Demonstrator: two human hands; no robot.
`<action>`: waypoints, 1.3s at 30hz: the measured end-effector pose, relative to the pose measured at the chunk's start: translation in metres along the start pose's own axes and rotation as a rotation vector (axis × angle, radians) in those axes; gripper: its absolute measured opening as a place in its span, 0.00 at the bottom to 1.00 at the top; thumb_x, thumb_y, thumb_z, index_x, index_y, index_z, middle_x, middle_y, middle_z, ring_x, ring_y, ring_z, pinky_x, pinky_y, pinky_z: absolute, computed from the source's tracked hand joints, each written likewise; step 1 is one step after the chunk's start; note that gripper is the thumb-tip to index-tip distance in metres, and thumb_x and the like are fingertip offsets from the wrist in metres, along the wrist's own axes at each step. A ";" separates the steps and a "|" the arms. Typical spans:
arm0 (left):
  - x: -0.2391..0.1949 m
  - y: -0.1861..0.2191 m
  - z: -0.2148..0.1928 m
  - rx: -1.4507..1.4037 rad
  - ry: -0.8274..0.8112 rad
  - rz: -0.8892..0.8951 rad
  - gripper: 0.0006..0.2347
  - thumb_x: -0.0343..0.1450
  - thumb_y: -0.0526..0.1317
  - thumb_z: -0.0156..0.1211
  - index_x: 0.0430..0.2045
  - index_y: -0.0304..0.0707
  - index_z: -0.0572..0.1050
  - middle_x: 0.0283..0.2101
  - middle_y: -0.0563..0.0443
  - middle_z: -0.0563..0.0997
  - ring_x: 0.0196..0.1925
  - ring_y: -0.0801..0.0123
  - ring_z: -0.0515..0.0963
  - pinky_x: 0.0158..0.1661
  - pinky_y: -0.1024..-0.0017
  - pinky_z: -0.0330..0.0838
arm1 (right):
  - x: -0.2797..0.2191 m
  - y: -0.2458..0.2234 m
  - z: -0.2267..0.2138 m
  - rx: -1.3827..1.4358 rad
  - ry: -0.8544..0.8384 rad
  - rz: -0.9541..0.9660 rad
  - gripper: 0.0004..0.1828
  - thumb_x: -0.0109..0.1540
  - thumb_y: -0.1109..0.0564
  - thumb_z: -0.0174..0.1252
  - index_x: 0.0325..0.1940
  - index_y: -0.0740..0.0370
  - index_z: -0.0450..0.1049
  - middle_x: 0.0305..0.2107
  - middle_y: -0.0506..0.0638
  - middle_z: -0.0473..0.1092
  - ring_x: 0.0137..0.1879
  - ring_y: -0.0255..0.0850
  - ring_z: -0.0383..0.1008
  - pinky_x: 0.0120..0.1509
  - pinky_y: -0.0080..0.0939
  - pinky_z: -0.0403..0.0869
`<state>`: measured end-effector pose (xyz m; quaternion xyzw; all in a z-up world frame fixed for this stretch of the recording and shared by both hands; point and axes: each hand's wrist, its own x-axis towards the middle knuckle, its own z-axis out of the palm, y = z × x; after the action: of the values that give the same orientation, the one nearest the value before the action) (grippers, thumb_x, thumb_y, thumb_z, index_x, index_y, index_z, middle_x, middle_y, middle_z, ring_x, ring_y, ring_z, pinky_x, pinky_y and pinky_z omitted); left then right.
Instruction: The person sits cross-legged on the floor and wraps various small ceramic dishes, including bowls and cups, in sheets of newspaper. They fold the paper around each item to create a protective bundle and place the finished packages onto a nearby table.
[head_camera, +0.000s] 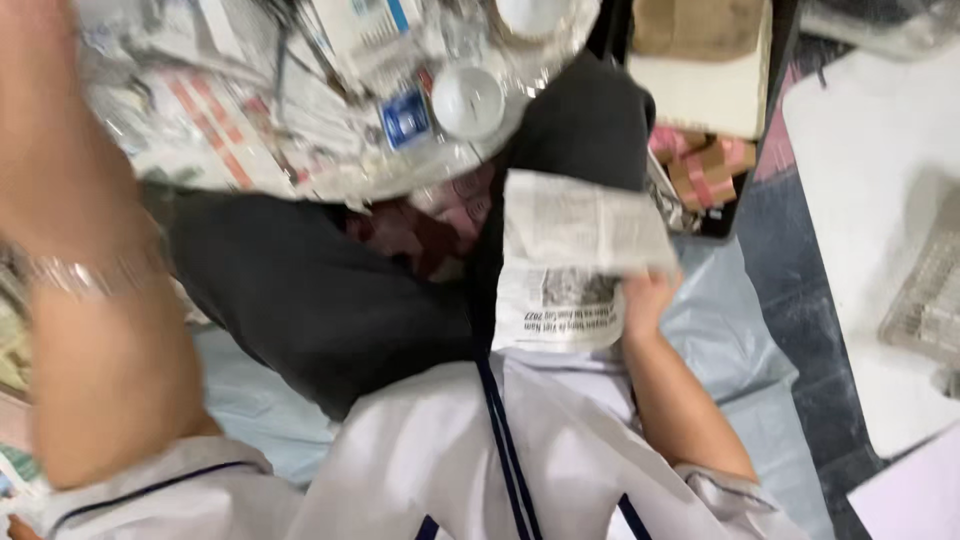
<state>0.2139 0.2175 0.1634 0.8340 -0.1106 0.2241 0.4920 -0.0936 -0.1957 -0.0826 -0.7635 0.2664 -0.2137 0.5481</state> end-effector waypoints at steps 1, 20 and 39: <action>-0.042 0.023 0.000 -0.084 -0.096 -0.033 0.06 0.76 0.35 0.66 0.36 0.27 0.80 0.36 0.46 0.81 0.36 0.64 0.81 0.39 0.68 0.74 | 0.002 -0.001 -0.001 -0.007 -0.013 0.032 0.11 0.66 0.65 0.57 0.53 0.69 0.75 0.41 0.46 0.74 0.47 0.33 0.71 0.55 0.35 0.71; -0.311 0.071 0.145 -0.446 -0.981 -0.421 0.09 0.73 0.41 0.65 0.29 0.32 0.81 0.24 0.50 0.77 0.26 0.73 0.75 0.30 0.73 0.69 | -0.013 -0.015 -0.043 0.277 -0.144 -0.004 0.12 0.74 0.57 0.50 0.61 0.62 0.65 0.51 0.46 0.70 0.53 0.34 0.69 0.57 0.35 0.70; -0.311 0.048 0.139 -0.544 -1.096 -0.352 0.09 0.70 0.40 0.63 0.40 0.34 0.80 0.45 0.46 0.81 0.48 0.66 0.80 0.49 0.70 0.74 | -0.009 -0.086 -0.054 -0.845 -0.711 -1.096 0.22 0.59 0.41 0.63 0.56 0.43 0.78 0.49 0.41 0.74 0.58 0.42 0.69 0.66 0.53 0.58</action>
<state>-0.0409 0.0616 -0.0075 0.6785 -0.2608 -0.3556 0.5875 -0.1191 -0.2064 0.0152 -0.9530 -0.2822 -0.0766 0.0790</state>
